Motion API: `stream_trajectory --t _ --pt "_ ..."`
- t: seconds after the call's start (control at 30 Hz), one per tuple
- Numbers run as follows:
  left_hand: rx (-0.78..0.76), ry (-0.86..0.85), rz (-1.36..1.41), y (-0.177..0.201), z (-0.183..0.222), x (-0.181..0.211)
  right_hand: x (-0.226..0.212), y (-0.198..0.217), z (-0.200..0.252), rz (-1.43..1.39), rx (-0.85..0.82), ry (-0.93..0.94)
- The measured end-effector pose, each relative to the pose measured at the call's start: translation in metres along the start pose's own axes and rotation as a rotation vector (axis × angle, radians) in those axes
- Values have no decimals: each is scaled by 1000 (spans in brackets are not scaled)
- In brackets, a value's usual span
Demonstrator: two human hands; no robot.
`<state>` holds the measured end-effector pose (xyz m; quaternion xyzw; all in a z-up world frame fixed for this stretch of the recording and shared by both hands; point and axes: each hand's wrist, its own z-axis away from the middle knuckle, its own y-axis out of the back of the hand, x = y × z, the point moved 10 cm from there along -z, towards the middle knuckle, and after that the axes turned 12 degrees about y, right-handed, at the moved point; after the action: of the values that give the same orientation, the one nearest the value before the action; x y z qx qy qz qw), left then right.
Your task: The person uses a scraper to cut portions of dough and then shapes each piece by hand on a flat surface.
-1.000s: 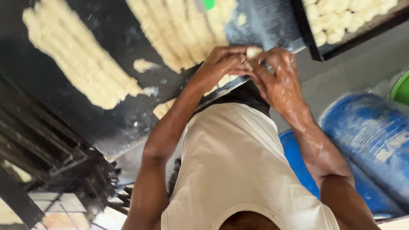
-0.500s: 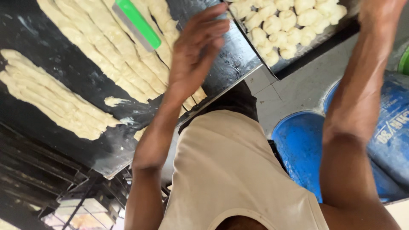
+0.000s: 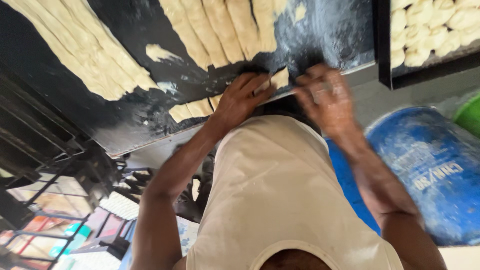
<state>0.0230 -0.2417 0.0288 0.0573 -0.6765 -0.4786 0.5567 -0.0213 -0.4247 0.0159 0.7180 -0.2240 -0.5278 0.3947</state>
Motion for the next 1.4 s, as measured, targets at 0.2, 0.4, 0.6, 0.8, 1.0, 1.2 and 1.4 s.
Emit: stream_trajectory --t 0.2,0.4,0.6,0.8,1.0,1.2,1.4 --pt "17 430 880 8 -1 -88 -45 -31 -40 -21 148 50" --pt "-7 573 1088 38 58 -141 -78 -38 -112 -673 17 -200" --pt "-63 244 1168 50 93 -139 -163 -74 -143 -444 -105 42" --pt "170 610 984 80 136 -197 -193 -132 -205 -346 -166 345" --pt "339 547 1073 119 182 -212 -241 -141 -230 51 36 678" --pt "357 616 843 125 185 -207 -219 -148 -169 -418 -324 -14" --pt "14 287 1090 92 145 -158 -214 -106 -155 -426 -128 28"
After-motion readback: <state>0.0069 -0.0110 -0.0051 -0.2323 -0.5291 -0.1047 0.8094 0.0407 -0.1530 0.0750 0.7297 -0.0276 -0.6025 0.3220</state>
